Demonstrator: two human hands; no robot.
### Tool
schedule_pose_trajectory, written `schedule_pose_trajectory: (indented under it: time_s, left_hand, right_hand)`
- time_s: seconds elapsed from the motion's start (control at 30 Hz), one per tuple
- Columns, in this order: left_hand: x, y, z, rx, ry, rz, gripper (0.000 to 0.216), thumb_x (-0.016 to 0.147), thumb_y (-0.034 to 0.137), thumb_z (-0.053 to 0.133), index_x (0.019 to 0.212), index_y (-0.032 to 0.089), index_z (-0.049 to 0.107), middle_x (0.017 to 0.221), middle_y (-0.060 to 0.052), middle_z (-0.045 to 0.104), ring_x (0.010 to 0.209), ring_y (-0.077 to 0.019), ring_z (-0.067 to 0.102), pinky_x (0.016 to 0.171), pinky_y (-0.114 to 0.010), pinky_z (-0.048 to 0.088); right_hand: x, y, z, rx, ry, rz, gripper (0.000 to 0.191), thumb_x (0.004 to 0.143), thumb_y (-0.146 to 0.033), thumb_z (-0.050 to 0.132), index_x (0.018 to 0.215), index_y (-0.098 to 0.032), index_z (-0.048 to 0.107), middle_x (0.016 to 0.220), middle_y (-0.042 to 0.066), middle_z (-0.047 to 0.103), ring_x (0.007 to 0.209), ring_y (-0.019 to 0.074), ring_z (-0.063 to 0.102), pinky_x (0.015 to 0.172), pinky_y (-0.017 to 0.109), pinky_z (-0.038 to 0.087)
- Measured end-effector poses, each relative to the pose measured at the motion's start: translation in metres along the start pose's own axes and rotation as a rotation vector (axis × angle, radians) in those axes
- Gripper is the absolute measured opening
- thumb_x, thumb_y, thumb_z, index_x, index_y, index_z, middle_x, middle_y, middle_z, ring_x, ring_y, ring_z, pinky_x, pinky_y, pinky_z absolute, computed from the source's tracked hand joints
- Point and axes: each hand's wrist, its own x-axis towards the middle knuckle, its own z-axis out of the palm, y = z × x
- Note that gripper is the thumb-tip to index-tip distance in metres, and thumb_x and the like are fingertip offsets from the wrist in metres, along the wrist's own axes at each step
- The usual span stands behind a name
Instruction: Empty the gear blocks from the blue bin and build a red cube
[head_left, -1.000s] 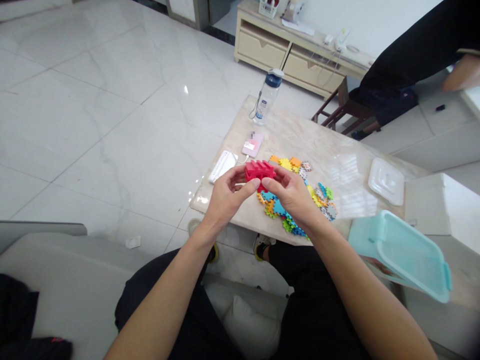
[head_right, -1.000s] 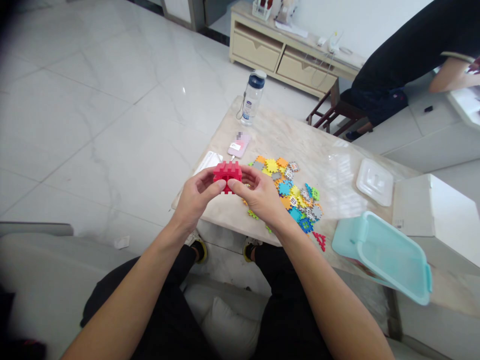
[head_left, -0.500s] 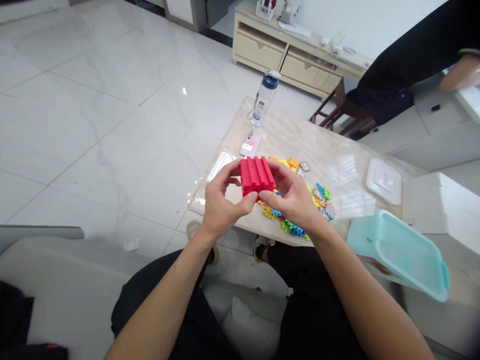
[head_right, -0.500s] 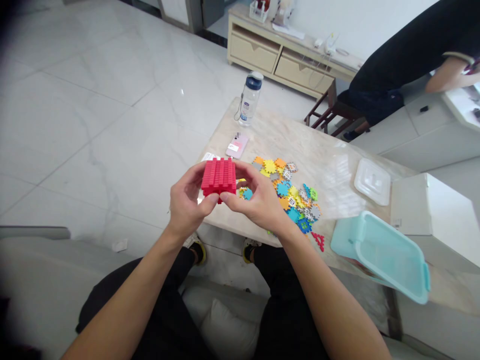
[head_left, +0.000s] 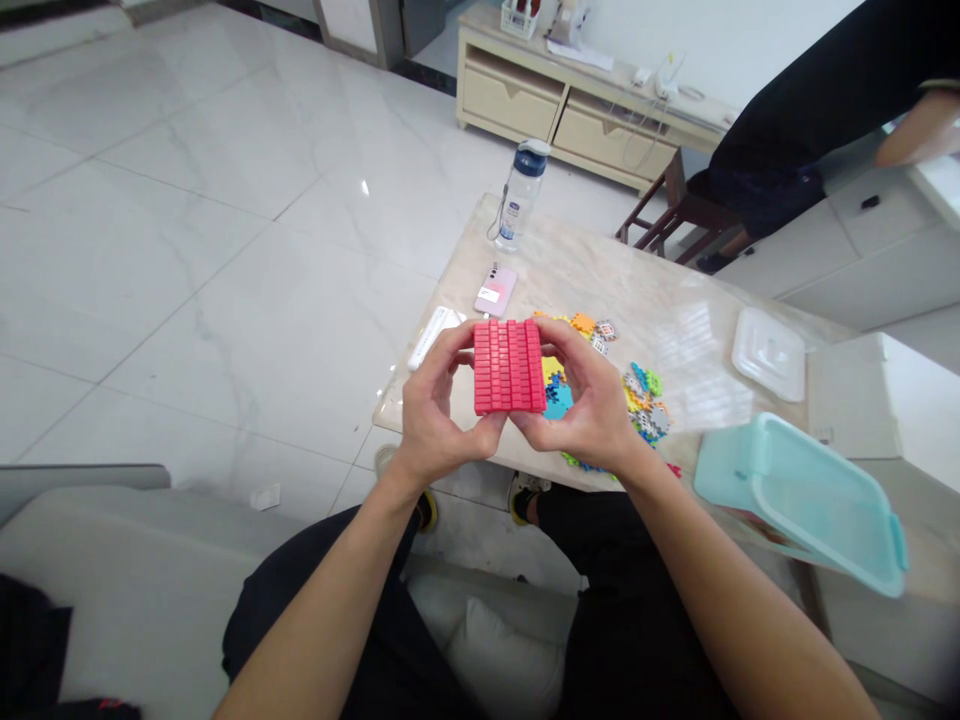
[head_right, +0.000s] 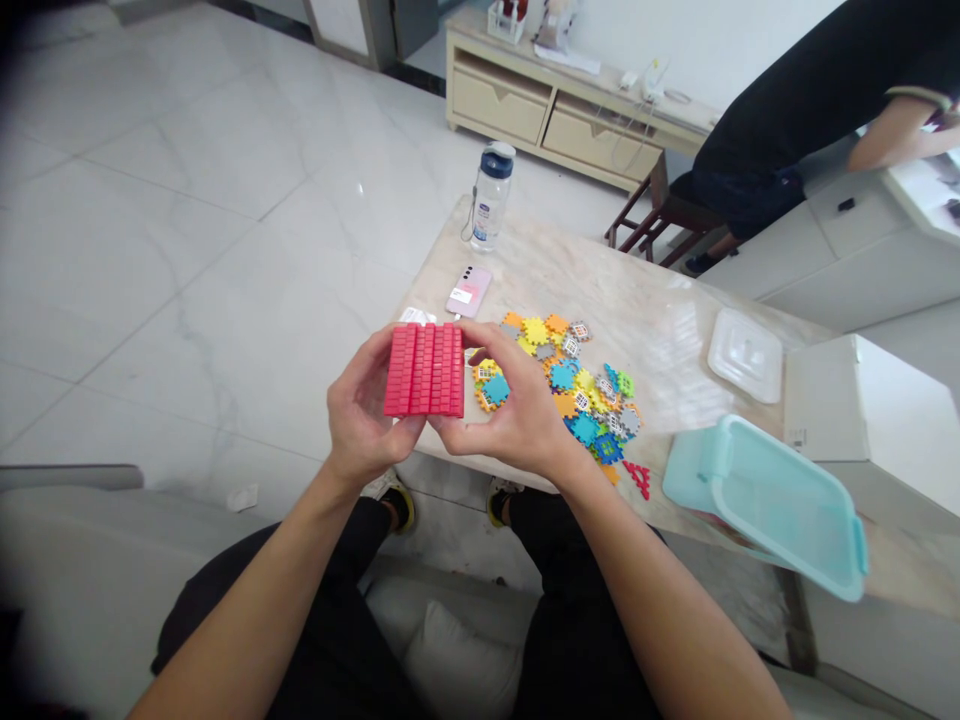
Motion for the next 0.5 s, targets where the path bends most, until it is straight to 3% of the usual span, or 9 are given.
schedule_pose_trajectory:
  time_s: [0.17, 0.5]
  left_hand:
    - [-0.001, 0.008, -0.003, 0.022, 0.003, -0.101, 0.083, 0.070, 0.045, 0.094, 0.146, 0.027, 0.066, 0.143, -0.013, 0.069, 0.135, -0.0384, 0.065, 0.109, -0.050, 0.060]
    - [0.002, 0.010, -0.006, -0.089, -0.063, -0.043, 0.084, 0.066, 0.043, 0.099, 0.143, 0.030, 0.069, 0.138, -0.011, 0.070, 0.132, -0.0374, 0.068, 0.106, -0.049, 0.063]
  right_hand:
    - [0.001, -0.002, -0.002, 0.018, -0.008, 0.005, 0.083, 0.068, -0.027, 0.092, 0.146, -0.035, 0.067, 0.147, 0.006, 0.070, 0.136, 0.0373, 0.065, 0.113, 0.054, 0.058]
    - [0.000, -0.010, -0.014, -0.019, -0.020, 0.042, 0.078, 0.062, -0.028, 0.095, 0.137, -0.035, 0.072, 0.139, 0.006, 0.073, 0.136, 0.0407, 0.062, 0.112, 0.060, 0.056]
